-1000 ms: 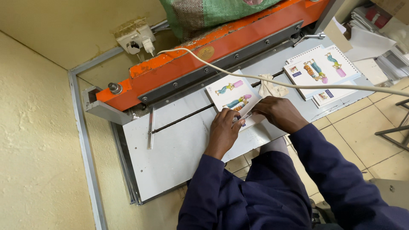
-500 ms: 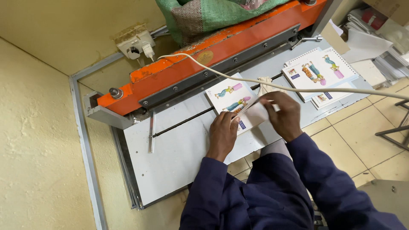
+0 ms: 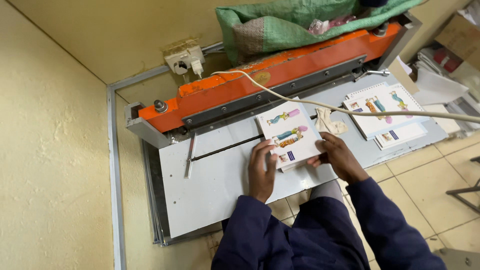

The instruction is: The person repeatedly picks up small printed booklets, opens them to check the binding, and places them into a stack on the table. The person handles each booklet one at a time, flipping pages and aligning them before stacking.

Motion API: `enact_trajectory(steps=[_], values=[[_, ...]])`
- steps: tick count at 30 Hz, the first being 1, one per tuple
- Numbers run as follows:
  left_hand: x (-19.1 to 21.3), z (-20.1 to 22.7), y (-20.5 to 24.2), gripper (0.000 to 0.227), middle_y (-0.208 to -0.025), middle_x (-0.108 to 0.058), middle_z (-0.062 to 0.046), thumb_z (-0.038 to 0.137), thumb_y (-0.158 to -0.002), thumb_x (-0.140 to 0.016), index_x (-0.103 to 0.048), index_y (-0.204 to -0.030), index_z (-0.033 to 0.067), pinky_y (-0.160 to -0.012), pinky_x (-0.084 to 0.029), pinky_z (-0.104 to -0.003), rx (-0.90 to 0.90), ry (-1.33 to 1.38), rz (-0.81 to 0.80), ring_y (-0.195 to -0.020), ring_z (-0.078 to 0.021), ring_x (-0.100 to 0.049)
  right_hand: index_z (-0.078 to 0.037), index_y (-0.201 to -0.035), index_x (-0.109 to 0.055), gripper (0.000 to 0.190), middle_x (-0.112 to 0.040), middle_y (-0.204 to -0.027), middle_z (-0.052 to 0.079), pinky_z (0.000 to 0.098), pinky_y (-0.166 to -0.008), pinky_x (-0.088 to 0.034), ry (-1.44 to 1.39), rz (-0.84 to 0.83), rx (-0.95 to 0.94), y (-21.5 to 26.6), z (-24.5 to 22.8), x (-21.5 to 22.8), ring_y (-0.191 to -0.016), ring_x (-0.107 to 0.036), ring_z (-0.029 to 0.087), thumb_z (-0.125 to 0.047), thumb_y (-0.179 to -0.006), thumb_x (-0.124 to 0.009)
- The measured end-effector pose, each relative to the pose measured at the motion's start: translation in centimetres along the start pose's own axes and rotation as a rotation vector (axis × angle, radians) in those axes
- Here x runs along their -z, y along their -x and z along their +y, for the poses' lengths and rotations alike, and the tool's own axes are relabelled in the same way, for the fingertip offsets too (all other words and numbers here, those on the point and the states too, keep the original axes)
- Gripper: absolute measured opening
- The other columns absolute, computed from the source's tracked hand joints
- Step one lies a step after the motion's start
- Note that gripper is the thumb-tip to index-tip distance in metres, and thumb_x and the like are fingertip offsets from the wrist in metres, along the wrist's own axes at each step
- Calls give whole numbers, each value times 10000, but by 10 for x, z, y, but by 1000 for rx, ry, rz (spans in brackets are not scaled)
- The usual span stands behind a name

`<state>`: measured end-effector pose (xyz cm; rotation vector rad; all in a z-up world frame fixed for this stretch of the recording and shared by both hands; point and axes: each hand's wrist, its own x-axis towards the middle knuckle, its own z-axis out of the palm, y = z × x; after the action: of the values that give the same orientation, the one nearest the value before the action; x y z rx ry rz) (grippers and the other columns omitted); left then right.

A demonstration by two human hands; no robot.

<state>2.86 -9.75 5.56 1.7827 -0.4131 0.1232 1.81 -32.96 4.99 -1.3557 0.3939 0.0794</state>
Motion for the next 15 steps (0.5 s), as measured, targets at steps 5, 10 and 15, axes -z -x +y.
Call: enact_trajectory(steps=[5,10,15], values=[[40,-45,32,629,-1474,-503,-262,448,-1060,-462,-402,-1509,12,-1103,-432,-534,622,680,161,-1317,-423,-537,29,-1326,-586,396,-671,-695,354,413,-500,-624,18,-96,-85,49,23,-26,-526,-716,394,-131,-975,-496],[87,-16,65,866,-1326,-713,-205,364,-723,-734,-532,-1475,-14,-934,-553,-409,782,694,212,-1133,-330,-691,27,-1206,-628,288,-782,-734,273,332,-546,-641,28,-405,-272,84,30,-68,-538,-718,260,-139,-975,-590],[110,-23,95,493,-1267,-763,-164,312,-908,-644,-661,-1307,23,-905,-613,-395,584,402,257,-1107,-275,-739,-76,-1167,-623,346,-748,-1032,92,288,-753,-577,258,-557,-154,80,-18,-113,-984,-731,200,-326,-928,-626]])
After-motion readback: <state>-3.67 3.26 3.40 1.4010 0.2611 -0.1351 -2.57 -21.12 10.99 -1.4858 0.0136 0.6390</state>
